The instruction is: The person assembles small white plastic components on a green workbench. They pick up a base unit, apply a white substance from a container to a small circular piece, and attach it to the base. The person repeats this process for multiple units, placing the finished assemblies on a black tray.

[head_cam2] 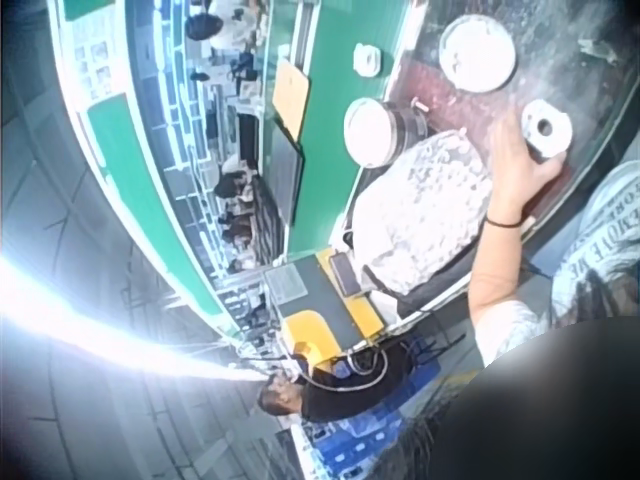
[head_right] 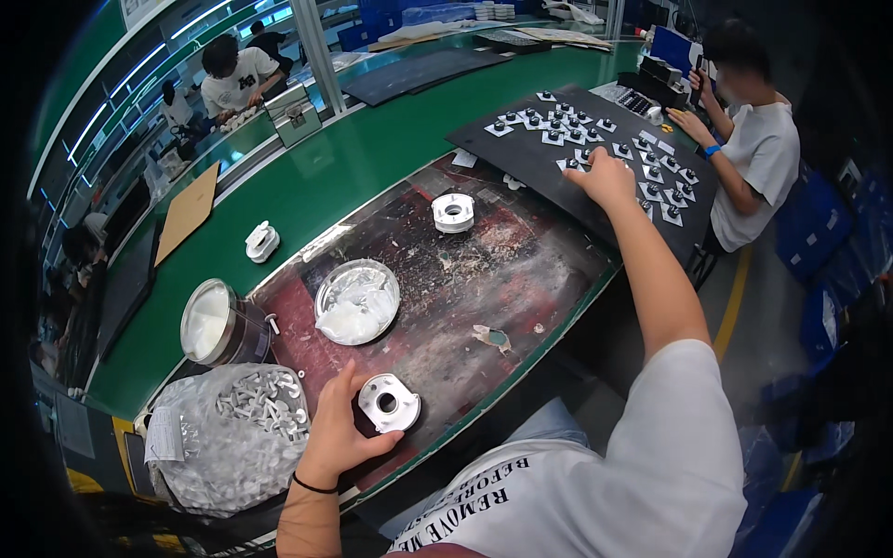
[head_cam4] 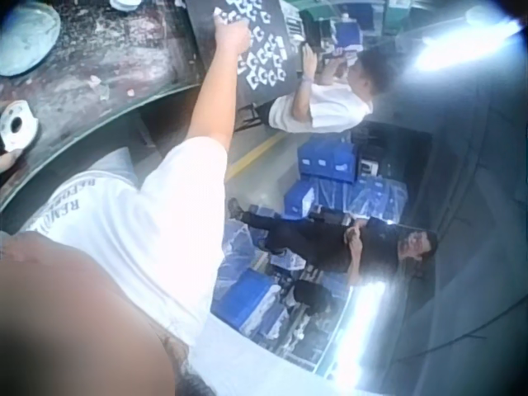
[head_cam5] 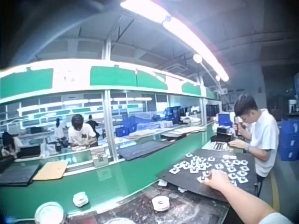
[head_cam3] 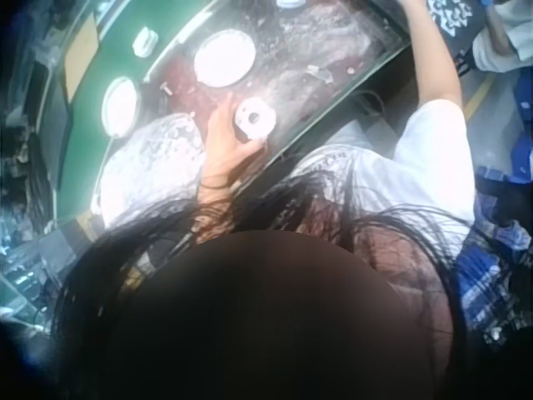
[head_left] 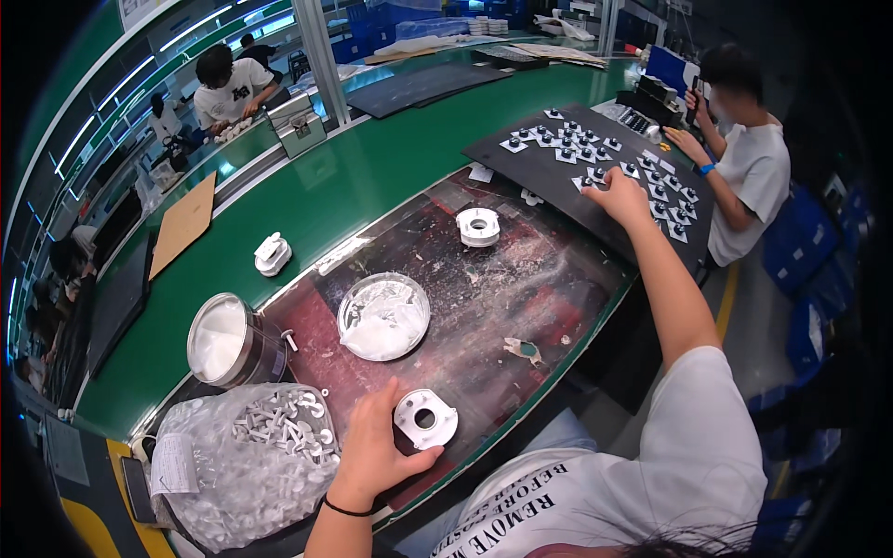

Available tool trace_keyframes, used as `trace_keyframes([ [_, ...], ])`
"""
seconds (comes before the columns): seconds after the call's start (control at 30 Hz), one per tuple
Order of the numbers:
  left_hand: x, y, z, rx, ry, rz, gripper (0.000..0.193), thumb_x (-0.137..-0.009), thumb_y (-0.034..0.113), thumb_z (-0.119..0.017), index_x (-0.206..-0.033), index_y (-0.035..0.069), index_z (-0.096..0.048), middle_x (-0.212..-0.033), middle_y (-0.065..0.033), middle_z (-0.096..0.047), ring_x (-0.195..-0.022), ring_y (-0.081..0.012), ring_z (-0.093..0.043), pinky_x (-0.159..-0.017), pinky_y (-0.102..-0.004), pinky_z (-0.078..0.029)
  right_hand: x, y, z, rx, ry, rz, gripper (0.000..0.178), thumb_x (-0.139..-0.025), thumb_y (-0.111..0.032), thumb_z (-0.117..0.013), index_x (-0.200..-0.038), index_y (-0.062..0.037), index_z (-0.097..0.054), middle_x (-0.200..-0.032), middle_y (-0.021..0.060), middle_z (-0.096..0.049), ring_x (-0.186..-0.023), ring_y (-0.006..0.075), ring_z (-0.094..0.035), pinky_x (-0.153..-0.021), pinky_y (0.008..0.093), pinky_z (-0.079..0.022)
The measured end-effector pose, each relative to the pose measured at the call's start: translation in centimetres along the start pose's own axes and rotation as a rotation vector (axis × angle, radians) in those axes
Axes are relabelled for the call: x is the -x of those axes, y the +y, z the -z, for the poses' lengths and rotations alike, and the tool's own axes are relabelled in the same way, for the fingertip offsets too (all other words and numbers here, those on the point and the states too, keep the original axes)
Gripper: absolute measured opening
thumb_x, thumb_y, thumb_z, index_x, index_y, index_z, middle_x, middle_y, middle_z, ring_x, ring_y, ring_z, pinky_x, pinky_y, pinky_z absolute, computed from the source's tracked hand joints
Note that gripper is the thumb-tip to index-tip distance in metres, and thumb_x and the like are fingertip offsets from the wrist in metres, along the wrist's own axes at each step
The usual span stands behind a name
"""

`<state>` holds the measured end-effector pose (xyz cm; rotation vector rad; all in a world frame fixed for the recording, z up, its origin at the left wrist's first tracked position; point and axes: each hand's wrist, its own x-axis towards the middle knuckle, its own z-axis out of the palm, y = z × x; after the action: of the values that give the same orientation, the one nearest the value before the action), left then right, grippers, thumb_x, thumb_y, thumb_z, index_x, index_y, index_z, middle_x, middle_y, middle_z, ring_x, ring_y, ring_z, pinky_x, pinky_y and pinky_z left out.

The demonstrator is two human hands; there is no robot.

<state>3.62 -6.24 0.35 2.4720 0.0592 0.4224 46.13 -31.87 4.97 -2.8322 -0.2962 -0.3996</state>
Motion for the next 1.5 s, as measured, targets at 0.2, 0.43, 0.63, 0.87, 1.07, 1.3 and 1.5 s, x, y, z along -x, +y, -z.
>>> trace_keyframes([
  [0.2, 0.2, -0.4, 0.0, 0.008, -0.021, 0.011, 0.099, -0.058, 0.034, -0.081, -0.132, -0.007, -0.03, -0.109, -0.0173, -0.059, -0.102, -0.0361, -0.051, -0.092, -0.0446, -0.036, -1.0, -0.5, -2.1, 0.044, 0.032, -0.079, 0.071, -0.062, -0.064, -0.07, -0.103, -0.0072, -0.058, -0.099, 0.0137, -0.066, -0.099, 0.0286, -0.062, -0.085, 0.0394, -0.045],
  [0.43, 0.1, -0.2, 0.1, 0.009, -0.034, 0.026, 0.099, -0.059, 0.034, -0.081, -0.133, -0.007, -0.029, -0.111, -0.0174, -0.058, -0.103, -0.0358, -0.051, -0.093, -0.0448, -0.036, -2.4, 0.5, -3.4, -0.007, 0.07, -0.035, 0.052, -0.067, -0.05, -0.074, -0.092, -0.0087, -0.053, -0.084, 0.0095, -0.065, -0.086, 0.0274, -0.063, -0.074, 0.0382, -0.046],
  [0.63, -0.1, -0.2, -0.1, 0.051, 0.093, -0.047, 0.096, -0.062, 0.037, -0.079, -0.134, -0.003, -0.03, -0.109, -0.0168, -0.059, -0.102, -0.0342, -0.051, -0.092, -0.0445, -0.036, 0.2, -2.1, -1.5, -0.332, 0.025, 0.124, 0.047, -0.066, -0.037, -0.076, -0.093, -0.006, -0.054, -0.085, 0.0105, -0.065, -0.083, 0.0258, -0.065, -0.073, 0.0338, -0.05],
  [0.87, 0.0, -0.4, 0.8, 0.254, 0.198, -0.022, 0.025, -0.086, 0.022, -0.054, -0.098, 0.003, -0.063, -0.092, -0.0119, -0.06, -0.09, -0.0294, -0.053, -0.083, -0.0383, -0.04, 16.4, -14.8, 1.5, -0.863, -0.317, 0.931, 0.041, -0.065, -0.026, -0.079, -0.091, -0.0044, -0.056, -0.081, 0.0094, -0.063, -0.075, 0.024, -0.064, -0.069, 0.0329, -0.05],
  [1.07, 0.0, -0.4, 1.2, 0.23, 0.344, -0.064, 0.016, -0.082, 0.016, -0.062, -0.091, 0.003, -0.062, -0.089, -0.0099, -0.06, -0.085, -0.0273, -0.053, -0.078, -0.0361, -0.041, 21.8, -18.5, 1.8, -0.886, -0.236, 1.353, 0.037, -0.062, -0.019, -0.08, -0.084, -0.0093, -0.051, -0.099, 0.0091, -0.065, -0.079, 0.0257, -0.063, -0.068, 0.0358, -0.051],
  [1.3, 0.2, -0.6, 0.8, 0.245, 0.417, -0.048, 0.009, -0.078, 0.009, -0.067, -0.083, 0.004, -0.063, -0.081, -0.0067, -0.061, -0.08, -0.0265, -0.053, -0.073, -0.0357, -0.042, 20.8, -18.5, 2.3, -1.035, -0.567, 1.258, 0.042, -0.07, -0.022, -0.076, -0.104, -0.0056, -0.058, -0.105, 0.009, -0.063, -0.094, 0.0234, -0.061, -0.08, 0.0329, -0.048],
  [1.5, 0.1, -0.2, 1.2, 0.043, 0.408, -0.133, 0.011, -0.074, 0.009, -0.069, -0.084, 0.009, -0.066, -0.083, -0.0026, -0.062, -0.081, -0.0251, -0.052, -0.076, -0.0354, -0.041, 19.8, -19.0, 1.6, -1.153, -1.468, 0.842, 0.034, -0.083, -0.025, -0.069, -0.109, -0.0053, -0.061, -0.1, 0.0032, -0.064, -0.093, 0.0104, -0.058, -0.084, 0.0271, -0.045],
])
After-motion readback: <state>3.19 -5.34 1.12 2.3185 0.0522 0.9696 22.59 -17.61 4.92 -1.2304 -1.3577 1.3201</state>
